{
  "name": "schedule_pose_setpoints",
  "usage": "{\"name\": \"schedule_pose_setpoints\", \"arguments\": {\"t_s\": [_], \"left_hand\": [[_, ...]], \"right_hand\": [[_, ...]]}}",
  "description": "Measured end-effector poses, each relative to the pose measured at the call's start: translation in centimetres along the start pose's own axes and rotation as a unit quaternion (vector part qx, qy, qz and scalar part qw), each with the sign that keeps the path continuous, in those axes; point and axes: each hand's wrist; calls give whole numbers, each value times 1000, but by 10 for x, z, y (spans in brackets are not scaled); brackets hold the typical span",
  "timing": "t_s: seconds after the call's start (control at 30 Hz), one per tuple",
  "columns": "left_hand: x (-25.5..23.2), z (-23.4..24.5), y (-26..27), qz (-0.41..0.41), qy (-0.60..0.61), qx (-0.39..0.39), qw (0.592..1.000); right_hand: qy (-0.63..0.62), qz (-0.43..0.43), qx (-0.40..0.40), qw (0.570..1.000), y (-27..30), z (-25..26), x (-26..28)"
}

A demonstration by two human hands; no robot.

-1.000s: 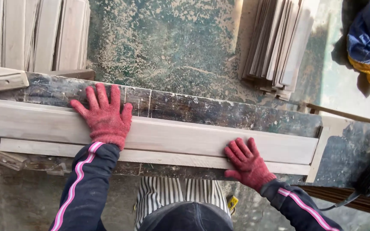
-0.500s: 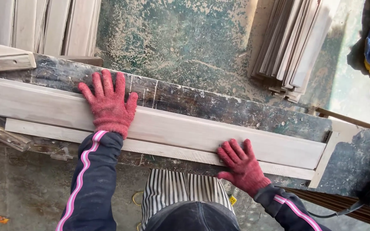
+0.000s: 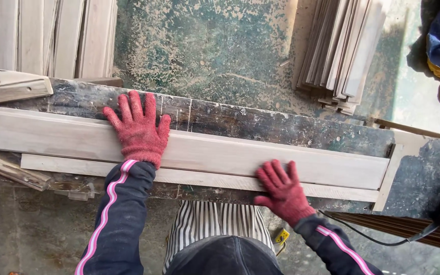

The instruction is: The recorder is sanding a long wooden board using an electric orbital sander and a manual sanding block.

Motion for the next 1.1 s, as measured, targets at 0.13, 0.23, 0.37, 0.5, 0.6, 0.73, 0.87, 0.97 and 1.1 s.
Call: {"name": "schedule_pose_setpoints", "arguments": {"t_s": [0.13,0.23,0.37,0.5,0.6,0.73,0.87,0.97,1.1], "left_hand": [[-1,5,-3,-3,10,1,1000],[-4,7,-1,4,3,18,1000],[-1,6,-3,3,-5,17,1000],[1,7,-3,-12,1,10,1000],[-1,9,-4,0,-6,45,999],[-1,7,-4,-3,2,45,999],[3,-2,-3,-17,16,15,1000],[4,-8,-2,-30,24,-6,999],[4,-8,-3,-22,17,-3,1000]], "right_hand": [[8,-51,-12,999,-19,4,28],[-27,-47,-45,997,-76,-11,74],[-87,-10,-86,992,-129,-25,114],[-25,-82,-48,995,-55,-20,79],[47,-152,-10,987,-6,-3,58],[23,-179,-47,982,-61,-34,108],[-83,-98,-113,985,-158,-40,169],[-91,-82,-129,984,-152,-41,167],[15,-160,-89,983,-61,-38,116]]}}
Point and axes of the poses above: each hand's wrist, its own y-axis away from the middle knuckle, its own z-axis out of the back of the hand, x = y × z, and after that the axes turned 5 degrees about -y, right-handed
